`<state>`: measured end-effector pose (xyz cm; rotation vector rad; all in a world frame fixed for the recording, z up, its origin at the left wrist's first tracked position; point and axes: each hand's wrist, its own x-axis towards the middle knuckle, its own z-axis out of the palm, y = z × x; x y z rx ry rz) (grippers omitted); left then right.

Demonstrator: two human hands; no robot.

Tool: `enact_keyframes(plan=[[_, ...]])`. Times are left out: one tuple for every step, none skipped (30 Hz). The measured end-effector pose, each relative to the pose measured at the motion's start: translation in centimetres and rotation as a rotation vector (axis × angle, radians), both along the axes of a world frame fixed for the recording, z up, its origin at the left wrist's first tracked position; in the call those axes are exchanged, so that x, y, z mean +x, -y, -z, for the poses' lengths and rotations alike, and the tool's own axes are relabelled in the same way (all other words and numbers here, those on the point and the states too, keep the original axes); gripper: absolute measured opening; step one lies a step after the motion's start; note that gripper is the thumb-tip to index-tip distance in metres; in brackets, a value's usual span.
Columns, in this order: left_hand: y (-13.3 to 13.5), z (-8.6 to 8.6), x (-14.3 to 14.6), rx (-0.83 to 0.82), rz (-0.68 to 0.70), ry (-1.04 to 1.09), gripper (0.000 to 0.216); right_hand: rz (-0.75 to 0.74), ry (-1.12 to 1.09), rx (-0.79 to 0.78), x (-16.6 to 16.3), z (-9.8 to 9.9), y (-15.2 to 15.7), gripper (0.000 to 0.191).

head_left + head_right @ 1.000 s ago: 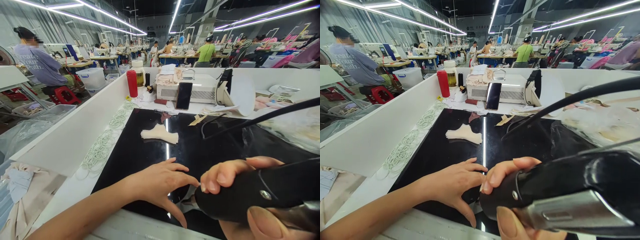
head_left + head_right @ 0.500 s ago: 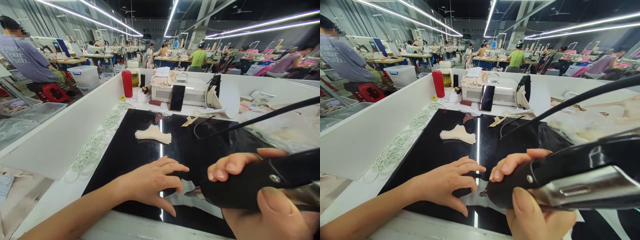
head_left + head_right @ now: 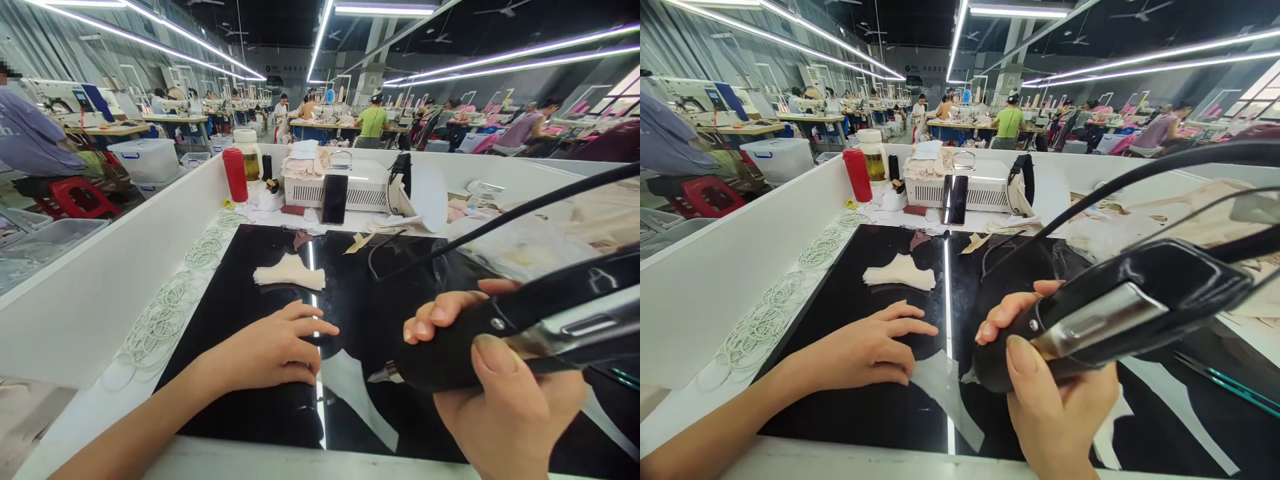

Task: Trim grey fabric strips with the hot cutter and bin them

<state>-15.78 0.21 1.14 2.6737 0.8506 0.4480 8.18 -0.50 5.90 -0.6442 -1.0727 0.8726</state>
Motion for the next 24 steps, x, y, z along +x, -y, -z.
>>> enact_keyframes(plan=[[-0.1,0.0,-0.2,0.046,-0.041,-0.016,0.012,-0.003,0.003,0.002,0.0,0.1,0.0,0.037],[-0.1,-0.1,-0.3,0.106,-0.095,-0.031,0.013,-0.009,0.009,0.004,0.1,0.3,0.1,0.037],[-0.1,0.0,-0.4,0.174,-0.156,-0.043,0.016,-0.015,0.019,0.008,0.1,0.4,0.1,0.036],[0.0,0.0,-0.4,0.241,-0.219,-0.048,0.019,-0.022,0.030,0.016,0.1,0.5,0.1,0.036],[0.1,0.1,-0.3,0.293,-0.274,-0.045,0.022,-0.024,0.038,0.021,0.2,0.7,0.1,0.035],[0.3,0.1,-0.1,0.314,-0.313,-0.033,0.023,-0.025,0.044,0.027,0.1,0.9,0.1,0.035],[0.5,0.1,0.2,0.300,-0.337,-0.014,0.021,-0.030,0.050,0.032,0.1,1.0,0.1,0.035],[0.8,0.1,0.6,0.254,-0.349,0.010,0.019,-0.034,0.050,0.035,0.0,1.2,0.2,0.035],[1.2,0.1,1.1,0.190,-0.350,0.032,0.015,-0.040,0.050,0.037,0.0,1.3,0.2,0.035],[1.5,0.0,1.6,0.122,-0.344,0.052,0.012,-0.049,0.050,0.037,-0.1,1.5,0.2,0.035],[1.9,-0.1,2.2,0.062,-0.335,0.070,0.010,-0.058,0.051,0.038,-0.3,1.6,0.2,0.036],[2.2,-0.2,2.8,0.015,-0.326,0.087,0.011,-0.067,0.052,0.042,-0.4,1.7,0.1,0.037],[2.6,-0.3,3.4,-0.022,-0.319,0.103,0.017,-0.074,0.051,0.043,-0.5,1.8,0.1,0.037],[2.9,-0.3,3.9,-0.057,-0.314,0.115,0.026,-0.083,0.049,0.046,-0.7,1.8,0.1,0.038],[3.1,-0.4,4.4,-0.089,-0.314,0.123,0.036,-0.092,0.045,0.049,-0.8,1.9,0.0,0.038],[3.3,-0.4,4.8,-0.122,-0.313,0.123,0.045,-0.100,0.040,0.051,-0.9,2.0,0.0,0.039],[3.5,-0.3,5.2,-0.151,-0.314,0.116,0.054,-0.107,0.035,0.050,-1.0,2.0,0.0,0.039],[3.6,-0.3,5.4,-0.175,-0.315,0.104,0.061,-0.113,0.030,0.048,-1.0,2.0,0.0,0.039],[3.7,-0.2,5.6,-0.195,-0.318,0.089,0.066,-0.117,0.024,0.049,-1.0,2.1,0.0,0.039],[3.8,0.0,5.7,-0.213,-0.321,0.071,0.071,-0.122,0.021,0.050,-1.1,2.1,0.1,0.039],[3.8,0.1,5.8,-0.229,-0.324,0.053,0.074,-0.125,0.019,0.053,-1.1,2.1,0.1,0.039],[3.9,0.1,5.8,-0.244,-0.326,0.033,0.076,-0.129,0.019,0.057,-1.1,2.0,0.1,0.038],[3.9,0.2,5.8,-0.256,-0.326,0.015,0.077,-0.132,0.021,0.062,-1.2,2.0,0.2,0.037],[3.9,0.2,5.8,-0.268,-0.321,0.000,0.078,-0.134,0.022,0.065,-1.2,1.9,0.2,0.035]])
